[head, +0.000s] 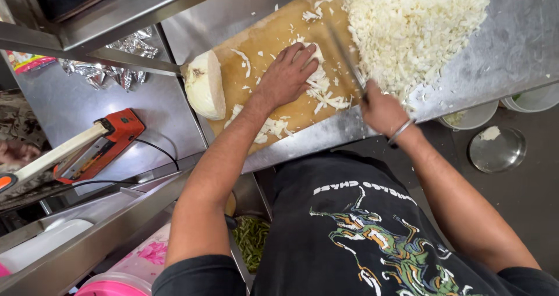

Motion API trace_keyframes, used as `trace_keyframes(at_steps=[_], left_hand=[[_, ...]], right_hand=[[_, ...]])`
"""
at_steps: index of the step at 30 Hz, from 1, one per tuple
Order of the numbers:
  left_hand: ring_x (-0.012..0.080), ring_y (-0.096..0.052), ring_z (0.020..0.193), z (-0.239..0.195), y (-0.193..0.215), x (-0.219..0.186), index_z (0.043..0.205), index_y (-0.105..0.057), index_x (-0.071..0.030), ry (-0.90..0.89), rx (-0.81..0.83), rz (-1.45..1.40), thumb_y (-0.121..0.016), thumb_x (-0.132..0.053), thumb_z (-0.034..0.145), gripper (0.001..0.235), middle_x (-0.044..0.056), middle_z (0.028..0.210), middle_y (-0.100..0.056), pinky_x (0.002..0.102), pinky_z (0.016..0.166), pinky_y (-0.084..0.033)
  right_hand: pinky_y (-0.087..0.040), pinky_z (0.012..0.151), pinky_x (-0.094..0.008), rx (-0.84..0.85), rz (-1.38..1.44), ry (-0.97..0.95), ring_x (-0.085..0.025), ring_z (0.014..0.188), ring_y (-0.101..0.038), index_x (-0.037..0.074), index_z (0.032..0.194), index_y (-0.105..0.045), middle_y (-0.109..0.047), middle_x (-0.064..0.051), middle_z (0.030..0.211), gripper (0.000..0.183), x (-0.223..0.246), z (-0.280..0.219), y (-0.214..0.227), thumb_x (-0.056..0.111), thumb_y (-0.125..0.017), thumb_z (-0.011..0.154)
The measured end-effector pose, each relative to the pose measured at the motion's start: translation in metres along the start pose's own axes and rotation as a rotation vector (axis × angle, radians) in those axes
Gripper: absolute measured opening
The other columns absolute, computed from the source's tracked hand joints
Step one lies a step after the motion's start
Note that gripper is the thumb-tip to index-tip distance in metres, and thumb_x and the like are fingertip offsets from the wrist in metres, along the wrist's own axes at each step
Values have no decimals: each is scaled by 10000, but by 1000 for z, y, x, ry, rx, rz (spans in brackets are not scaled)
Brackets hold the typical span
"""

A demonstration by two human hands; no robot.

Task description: The person slices a large white cabbage into thin strips and then dices it into small pieces on a wooden cutting board. They repeatedly gather the chopped pieces and push them to the side to clear space for continued chopping.

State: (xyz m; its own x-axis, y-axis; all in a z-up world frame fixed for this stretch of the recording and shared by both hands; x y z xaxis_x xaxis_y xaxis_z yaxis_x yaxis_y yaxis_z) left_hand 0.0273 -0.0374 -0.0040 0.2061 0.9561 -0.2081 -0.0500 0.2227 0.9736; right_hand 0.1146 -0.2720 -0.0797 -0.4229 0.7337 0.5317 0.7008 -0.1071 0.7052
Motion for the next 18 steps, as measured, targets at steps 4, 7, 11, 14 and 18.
trace_keyframes(at_steps=[4, 7, 11, 14, 18], left_hand=[[355, -396, 1387, -1, -5, -3, 1337, -562, -72, 32, 3, 27, -834, -295, 791, 650, 127, 1506, -434, 503, 1138, -417], [359, -390, 1396, -4, -5, -5, 1357, -557, -59, 47, 19, -4, -821, -278, 820, 638, 135, 1510, -430, 505, 1146, -408], [359, -396, 1384, -4, -5, 0, 1353, -571, -66, 44, 19, -31, -818, -245, 785, 645, 129, 1511, -433, 487, 1124, -431], [353, -410, 1370, -8, -11, 2, 1340, -583, -75, 48, -20, 2, -813, -222, 794, 611, 123, 1501, -444, 471, 1124, -454], [366, -423, 1344, -9, -25, -3, 1300, -586, -69, 113, -119, 24, -801, -219, 843, 527, 125, 1450, -465, 465, 1126, -470]], right_hand=[[-529, 741, -612, 46, 43, 49, -543, 795, -674, 33, 1357, -390, -682, -345, 845, 556, -3, -18, -5, 205, -628, 884], [-534, 756, -610, -18, 48, -107, -551, 863, -670, -1, 1282, -427, -687, -350, 895, 434, -21, -21, 17, 225, -624, 969], [-515, 794, -616, -7, 26, -110, -559, 887, -661, 27, 1357, -388, -685, -357, 911, 505, -17, -31, 21, 225, -630, 961], [-520, 798, -601, 26, 59, -57, -550, 886, -666, 32, 1387, -345, -684, -352, 911, 566, 0, -39, 2, 214, -631, 934], [-510, 796, -604, 56, 119, -65, -550, 895, -662, 37, 1306, -385, -689, -341, 903, 482, 12, -43, -9, 214, -630, 930]])
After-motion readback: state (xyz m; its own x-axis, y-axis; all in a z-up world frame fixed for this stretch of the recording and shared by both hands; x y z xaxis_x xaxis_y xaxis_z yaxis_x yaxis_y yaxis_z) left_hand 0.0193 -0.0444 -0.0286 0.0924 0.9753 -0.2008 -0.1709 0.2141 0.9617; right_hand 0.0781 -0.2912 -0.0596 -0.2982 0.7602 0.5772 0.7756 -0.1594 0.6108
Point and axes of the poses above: each hand's wrist, its own z-axis towards the middle knuckle, its own y-axis out of the back of the hand, x = y × z, the point moved 6 cm from there along z, towards the middle knuckle
